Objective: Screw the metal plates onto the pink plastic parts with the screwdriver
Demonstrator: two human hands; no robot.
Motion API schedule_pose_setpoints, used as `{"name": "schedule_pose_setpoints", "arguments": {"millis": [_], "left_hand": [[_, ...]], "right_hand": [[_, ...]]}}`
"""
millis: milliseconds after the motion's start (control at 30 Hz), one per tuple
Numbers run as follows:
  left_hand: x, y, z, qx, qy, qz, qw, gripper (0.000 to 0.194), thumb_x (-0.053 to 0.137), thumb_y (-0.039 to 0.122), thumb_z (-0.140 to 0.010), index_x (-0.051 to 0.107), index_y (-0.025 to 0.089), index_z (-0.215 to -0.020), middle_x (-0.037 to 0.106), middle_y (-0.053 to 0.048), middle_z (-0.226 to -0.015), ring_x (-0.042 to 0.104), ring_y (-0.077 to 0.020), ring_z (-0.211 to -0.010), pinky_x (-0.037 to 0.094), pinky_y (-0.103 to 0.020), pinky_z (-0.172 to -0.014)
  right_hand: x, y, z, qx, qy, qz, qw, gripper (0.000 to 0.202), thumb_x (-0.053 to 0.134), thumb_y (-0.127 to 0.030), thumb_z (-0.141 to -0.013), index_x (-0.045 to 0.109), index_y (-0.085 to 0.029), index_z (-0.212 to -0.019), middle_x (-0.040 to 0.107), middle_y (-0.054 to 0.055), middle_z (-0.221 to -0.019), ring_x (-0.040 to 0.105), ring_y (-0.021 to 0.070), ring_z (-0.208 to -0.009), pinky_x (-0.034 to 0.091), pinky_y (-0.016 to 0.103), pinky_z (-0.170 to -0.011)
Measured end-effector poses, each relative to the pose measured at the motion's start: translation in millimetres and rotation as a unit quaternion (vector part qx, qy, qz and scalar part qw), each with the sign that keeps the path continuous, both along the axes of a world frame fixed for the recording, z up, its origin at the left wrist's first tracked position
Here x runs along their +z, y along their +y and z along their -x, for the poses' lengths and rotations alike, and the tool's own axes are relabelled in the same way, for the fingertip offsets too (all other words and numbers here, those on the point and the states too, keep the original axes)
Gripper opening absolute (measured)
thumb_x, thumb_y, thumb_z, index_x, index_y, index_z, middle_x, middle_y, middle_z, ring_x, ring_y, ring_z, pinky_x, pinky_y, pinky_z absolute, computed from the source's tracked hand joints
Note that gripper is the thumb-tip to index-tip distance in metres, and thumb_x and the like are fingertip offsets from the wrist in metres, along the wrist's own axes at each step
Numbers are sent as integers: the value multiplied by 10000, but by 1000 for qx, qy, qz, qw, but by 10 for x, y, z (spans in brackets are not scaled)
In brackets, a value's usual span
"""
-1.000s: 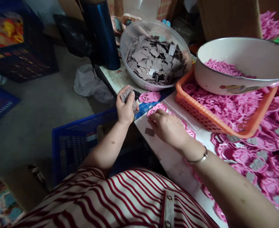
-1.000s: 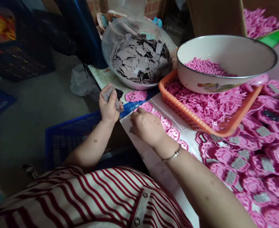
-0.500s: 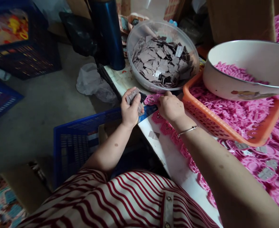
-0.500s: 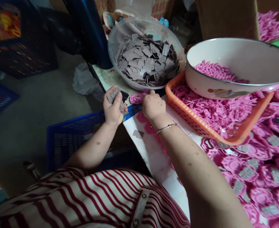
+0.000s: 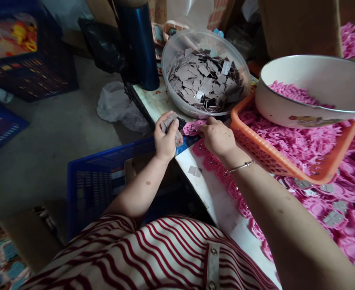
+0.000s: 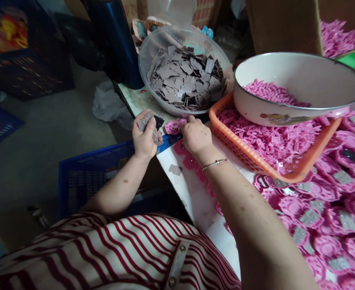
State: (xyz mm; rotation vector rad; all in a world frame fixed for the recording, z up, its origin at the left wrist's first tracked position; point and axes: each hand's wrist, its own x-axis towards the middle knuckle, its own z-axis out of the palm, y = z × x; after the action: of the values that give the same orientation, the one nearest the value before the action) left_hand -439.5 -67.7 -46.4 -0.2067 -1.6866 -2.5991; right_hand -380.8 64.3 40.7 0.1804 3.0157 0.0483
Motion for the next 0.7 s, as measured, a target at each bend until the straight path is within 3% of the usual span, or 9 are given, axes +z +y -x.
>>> {"name": "schedule_pose_setpoints", "arguments": {"millis": [167, 367, 533, 700], "left_hand": [[-4, 12, 15, 6, 2, -16, 1000, 560, 738, 618, -764, 541, 248, -1135, 562, 60, -764, 453, -28, -400, 422, -188, -384], [-16, 12, 41, 12, -6, -47, 999, 583, 778, 594, -730, 540, 236, -1124, 604, 41, -835, 444, -22, -397, 404, -195, -376], [-47, -5, 51, 7, -9, -14, 1000, 632, 753, 631, -733, 506, 232, -1156, 601, 34, -837, 458, -36, -399, 404, -215, -376], [-85, -50, 87, 5, -17, 4, 1000, 558, 751, 570, -772, 500, 234, -1140, 578, 57, -789, 461, -41, -395, 403, -220, -370]], "right_hand": [[15, 12, -87, 26, 18, 12, 999, 371, 310, -283, -998, 664, -183, -1046, 612, 123, -1154, 558, 234, -990, 321, 315, -598], [89, -33, -374, 44, 30, -13, 999, 376, 279, -261, -1017, 642, -166, -1034, 607, 111, -1102, 550, 208, -912, 266, 310, -563], [304, -86, -769, 47, 5, -33, 998, 373, 279, -258, -1025, 636, -155, -996, 599, 113, -1071, 538, 200, -908, 251, 311, -557], [529, -150, -1360, 16, -19, -57, 998, 366, 269, -233, -1028, 625, -155, -991, 598, 90, -1004, 484, 154, -743, 214, 312, -544]]}}
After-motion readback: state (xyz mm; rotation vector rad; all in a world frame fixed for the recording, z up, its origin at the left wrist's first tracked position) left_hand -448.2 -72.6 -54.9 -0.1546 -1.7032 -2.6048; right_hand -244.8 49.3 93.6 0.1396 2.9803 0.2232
